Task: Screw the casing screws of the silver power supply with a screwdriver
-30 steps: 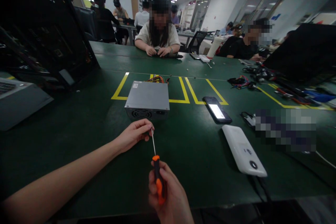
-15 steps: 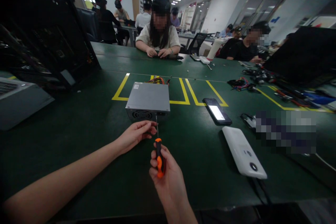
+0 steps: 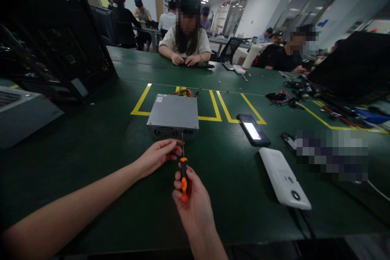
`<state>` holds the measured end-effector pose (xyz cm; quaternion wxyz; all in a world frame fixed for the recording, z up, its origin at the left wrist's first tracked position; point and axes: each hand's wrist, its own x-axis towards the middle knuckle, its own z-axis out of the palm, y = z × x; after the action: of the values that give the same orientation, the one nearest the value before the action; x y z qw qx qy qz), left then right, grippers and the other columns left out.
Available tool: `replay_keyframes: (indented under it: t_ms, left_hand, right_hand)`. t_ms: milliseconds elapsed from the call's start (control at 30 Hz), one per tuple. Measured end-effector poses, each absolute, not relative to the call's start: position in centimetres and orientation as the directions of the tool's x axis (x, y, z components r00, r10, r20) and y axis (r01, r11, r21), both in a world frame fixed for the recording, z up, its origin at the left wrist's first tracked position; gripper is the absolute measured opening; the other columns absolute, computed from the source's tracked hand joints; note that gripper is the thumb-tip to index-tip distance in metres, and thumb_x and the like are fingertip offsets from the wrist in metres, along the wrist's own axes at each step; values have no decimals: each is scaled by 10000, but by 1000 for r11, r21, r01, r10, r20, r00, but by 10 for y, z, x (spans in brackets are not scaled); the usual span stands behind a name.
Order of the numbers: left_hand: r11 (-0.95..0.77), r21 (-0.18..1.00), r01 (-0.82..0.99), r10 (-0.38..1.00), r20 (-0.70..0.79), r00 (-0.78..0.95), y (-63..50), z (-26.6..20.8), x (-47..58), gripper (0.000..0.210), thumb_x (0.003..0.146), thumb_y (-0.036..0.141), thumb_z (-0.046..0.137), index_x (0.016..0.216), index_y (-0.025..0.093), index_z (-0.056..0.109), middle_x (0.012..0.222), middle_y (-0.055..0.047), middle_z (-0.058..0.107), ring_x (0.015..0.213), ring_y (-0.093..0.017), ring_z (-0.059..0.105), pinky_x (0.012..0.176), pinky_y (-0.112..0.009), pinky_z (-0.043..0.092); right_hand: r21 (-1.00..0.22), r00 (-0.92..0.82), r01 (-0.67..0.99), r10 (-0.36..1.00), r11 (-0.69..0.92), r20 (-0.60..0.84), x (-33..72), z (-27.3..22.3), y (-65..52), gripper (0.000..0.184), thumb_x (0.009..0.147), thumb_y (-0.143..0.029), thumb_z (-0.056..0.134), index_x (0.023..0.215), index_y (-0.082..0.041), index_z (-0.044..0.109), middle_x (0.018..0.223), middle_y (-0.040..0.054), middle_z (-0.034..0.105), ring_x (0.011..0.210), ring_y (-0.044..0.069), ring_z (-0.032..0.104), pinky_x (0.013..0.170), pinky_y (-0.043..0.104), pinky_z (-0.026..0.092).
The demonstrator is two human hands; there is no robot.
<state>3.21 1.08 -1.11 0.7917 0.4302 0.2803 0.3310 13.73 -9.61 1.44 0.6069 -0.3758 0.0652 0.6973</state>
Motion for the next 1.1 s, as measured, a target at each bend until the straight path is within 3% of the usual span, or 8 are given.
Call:
replay_keyframes:
  t_ms: [267, 467, 567, 667, 767, 833, 933, 1100]
  left_hand:
    - [406, 864, -297, 771, -151, 618, 11, -12, 31, 305, 781, 368, 588, 966, 126, 612, 806, -48, 590, 791, -131, 552, 694, -245, 426]
    - [394, 875, -282, 776, -152, 612, 10, -12, 33, 283, 787, 353, 582, 958, 128, 603, 799, -45, 592, 780, -121, 548, 681, -230, 422]
    - [379, 884, -275, 774, -140, 617, 10, -12, 33, 285, 788, 352, 579, 957, 123, 598, 794, -49, 595, 782, -128, 549, 680, -237, 425]
    - [369, 889, -270, 776, -135, 616, 10, -11, 33, 281, 786, 346, 578, 957, 124, 601, 798, -51, 599, 789, -131, 549, 687, -243, 425]
    - [355, 901, -248, 777, -136, 615, 9, -11, 32, 271, 791, 335, 568, 960, 125, 599, 812, -51, 598, 787, -125, 542, 688, -243, 425]
    - [336, 914, -230, 776, -130, 617, 9, -12, 32, 263, 794, 325, 562, 966, 129, 591, 825, -48, 597, 786, -122, 540, 684, -243, 428]
    - [264, 945, -193, 787, -95, 609, 8, -12, 33, 243, 805, 308, 537, 970, 135, 576, 818, -39, 591, 775, -120, 540, 665, -240, 431]
    - [-88, 996, 6, 844, 71, 531, 4, -9, 31, 205, 847, 303, 451, 935, 148, 553, 742, -21, 581, 678, -124, 526, 592, -249, 429]
  right_hand:
    - [-385, 44, -895, 816, -223, -576, 134, 15, -96, 155, 766, -114, 551, 919, -134, 573, 803, 61, 600, 683, 88, 574, 573, 162, 488]
    - [-562, 133, -806, 870, -183, -474, 132, 5, -96, 221, 714, -232, 660, 907, -203, 559, 791, 34, 627, 524, 47, 513, 325, 66, 255]
    - [-682, 228, -716, 873, -149, -431, 133, 3, -99, 224, 751, -280, 600, 954, -189, 579, 835, 42, 626, 558, 61, 522, 361, 102, 328]
    - [-873, 361, -476, 882, -106, -304, 139, 0, -104, 303, 741, -296, 607, 1028, -203, 580, 946, 46, 611, 714, 107, 566, 494, 170, 446]
    - [-1000, 535, 15, 845, -9, 0, 147, -1, -108, 356, 728, -310, 635, 1066, -231, 557, 1031, 41, 590, 865, 150, 573, 676, 253, 499]
    - [-929, 577, 368, 772, 46, 266, 151, 2, -108, 342, 737, -294, 634, 1061, -234, 542, 1019, 41, 591, 915, 169, 571, 772, 303, 493]
    - [-673, 406, 723, 693, 156, 596, 154, 8, -105, 276, 774, -252, 598, 1040, -223, 530, 974, 46, 596, 888, 173, 580, 795, 326, 491]
    - [-427, 109, 835, 657, 347, 746, 157, 15, -100, 215, 812, -174, 531, 1020, -190, 480, 959, 82, 554, 896, 185, 564, 744, 335, 511]
